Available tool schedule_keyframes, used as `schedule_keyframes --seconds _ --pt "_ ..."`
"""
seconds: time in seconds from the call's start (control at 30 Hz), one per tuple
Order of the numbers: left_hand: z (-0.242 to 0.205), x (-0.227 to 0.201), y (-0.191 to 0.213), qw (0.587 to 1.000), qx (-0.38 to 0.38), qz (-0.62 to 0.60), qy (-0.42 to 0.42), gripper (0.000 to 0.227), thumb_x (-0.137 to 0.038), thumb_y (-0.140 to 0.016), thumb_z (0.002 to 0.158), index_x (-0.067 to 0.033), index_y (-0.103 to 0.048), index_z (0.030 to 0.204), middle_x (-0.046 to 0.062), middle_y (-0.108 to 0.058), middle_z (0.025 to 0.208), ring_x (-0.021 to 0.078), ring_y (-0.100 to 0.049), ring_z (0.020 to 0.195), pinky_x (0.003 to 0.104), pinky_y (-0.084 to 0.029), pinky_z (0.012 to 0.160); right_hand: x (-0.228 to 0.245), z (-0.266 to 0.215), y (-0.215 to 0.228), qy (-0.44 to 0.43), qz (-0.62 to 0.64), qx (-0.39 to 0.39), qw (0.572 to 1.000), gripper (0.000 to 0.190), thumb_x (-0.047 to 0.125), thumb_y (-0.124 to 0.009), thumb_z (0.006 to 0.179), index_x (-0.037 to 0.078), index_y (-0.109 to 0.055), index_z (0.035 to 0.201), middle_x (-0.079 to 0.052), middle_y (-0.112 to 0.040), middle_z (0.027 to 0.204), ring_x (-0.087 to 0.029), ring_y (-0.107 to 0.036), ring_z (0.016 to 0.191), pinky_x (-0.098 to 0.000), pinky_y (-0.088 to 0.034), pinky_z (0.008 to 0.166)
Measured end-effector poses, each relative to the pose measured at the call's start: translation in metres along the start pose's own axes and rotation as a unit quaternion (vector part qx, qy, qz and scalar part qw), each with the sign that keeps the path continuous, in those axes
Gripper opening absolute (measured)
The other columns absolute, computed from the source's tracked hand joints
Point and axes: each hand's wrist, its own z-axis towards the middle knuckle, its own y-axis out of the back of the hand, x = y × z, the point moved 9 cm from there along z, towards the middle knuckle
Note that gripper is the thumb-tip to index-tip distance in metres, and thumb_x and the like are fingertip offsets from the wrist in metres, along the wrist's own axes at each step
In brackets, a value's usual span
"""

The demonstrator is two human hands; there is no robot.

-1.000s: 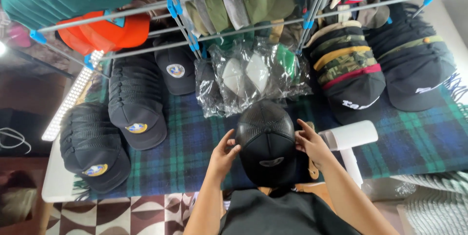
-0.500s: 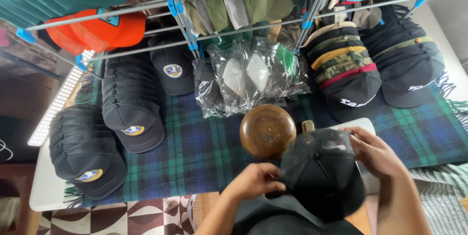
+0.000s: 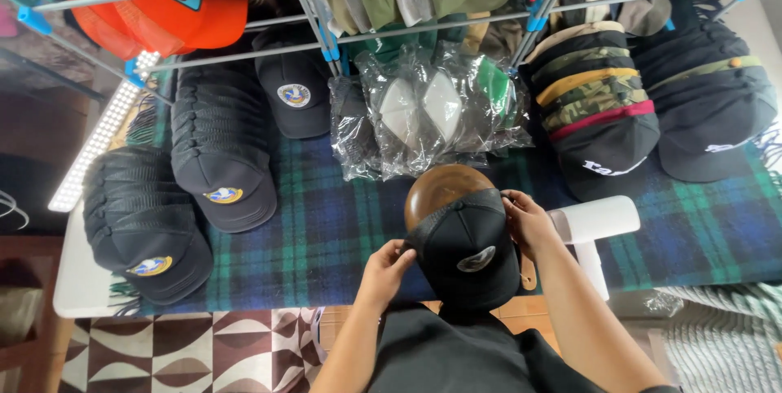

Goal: Brushing and steaming a baseball cap to clean and reshape it.

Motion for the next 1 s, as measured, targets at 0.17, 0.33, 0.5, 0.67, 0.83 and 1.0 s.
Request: schedule_keyframes --seconds 0.17,0.33,0.5,0.67,0.83,1.0 --pt "0.015 0.049 -0.023 0.969 -0.021 -0.244 0.011 0.021 -0.03 -0.072 0.095 -0.0143 -0.062 0.104 -0.002 -0.067 0.093 0.0099 -0.061 0.083 0.026 -0.049 0.076 -0.03 0.009 0.006 -0.054 0.054 -0.002 0.997 0.02 0.027 -0.064 0.101 0.018 -0.066 0.119 -0.006 -0.065 0.091 -0.019 -0.062 0.075 -0.0281 -0.046 0.061" --pt "0.014 0.06 -0.034 0.937 -0.035 -0.346 0.016 0.019 -0.033 -0.066 0.1 -0.0147 -0.059 0.097 -0.003 -0.059 0.082 0.0102 -0.055 0.072 0.026 -0.044 0.064 -0.077 0.011 0.024 -0.101 0.061 0.044 0.992 0.02 0.033 -0.061 0.102 0.021 -0.065 0.117 -0.003 -0.066 0.084 -0.018 -0.061 0.067 -0.0309 -0.042 0.049" --pt "-0.006 0.024 -0.038 0.927 -0.052 -0.369 0.027 0.03 -0.041 -0.059 0.103 -0.0146 -0.054 0.09 -0.003 -0.047 0.072 0.0105 -0.043 0.057 0.027 -0.029 0.051 -0.078 0.005 0.021 -0.147 0.111 0.157 0.97 0.019 0.042 -0.058 0.103 0.024 -0.061 0.108 0.001 -0.065 0.091 -0.018 -0.063 0.082 -0.0358 -0.047 0.064" --pt "-0.037 -0.04 -0.045 0.912 -0.075 -0.402 -0.027 0.026 -0.036 -0.058 0.104 -0.0117 -0.065 0.096 -0.003 -0.064 0.083 0.0093 -0.059 0.072 0.024 -0.045 0.063 -0.042 -0.003 0.028 -0.211 0.14 0.103 0.962 0.039 0.057 -0.063 0.1 0.02 -0.075 0.101 0.0 -0.076 0.085 -0.016 -0.071 0.073 -0.0278 -0.055 0.067" --pt "-0.05 -0.108 -0.066 0.875 -0.154 -0.458 -0.025 0.042 -0.029 -0.055 0.1 0.0024 -0.068 0.125 0.017 -0.073 0.12 0.0256 -0.067 0.111 0.037 -0.052 0.102 0.001 -0.011 -0.008 -0.197 0.151 0.127 0.96 0.043 0.048 -0.058 0.104 0.018 -0.06 0.073 0.003 -0.057 0.061 -0.012 -0.057 0.061 -0.0267 -0.049 0.064" --pt "-0.038 -0.124 -0.078 0.855 -0.169 -0.489 -0.034 0.036 -0.027 -0.057 0.101 0.0053 -0.07 0.112 0.018 -0.075 0.111 0.0262 -0.07 0.1 0.037 -0.055 0.094 0.038 -0.021 -0.017 -0.204 0.144 0.101 0.963 0.031 0.028 -0.063 0.097 0.013 -0.058 0.071 -0.004 -0.061 0.068 -0.018 -0.06 0.065 -0.0329 -0.054 0.067"
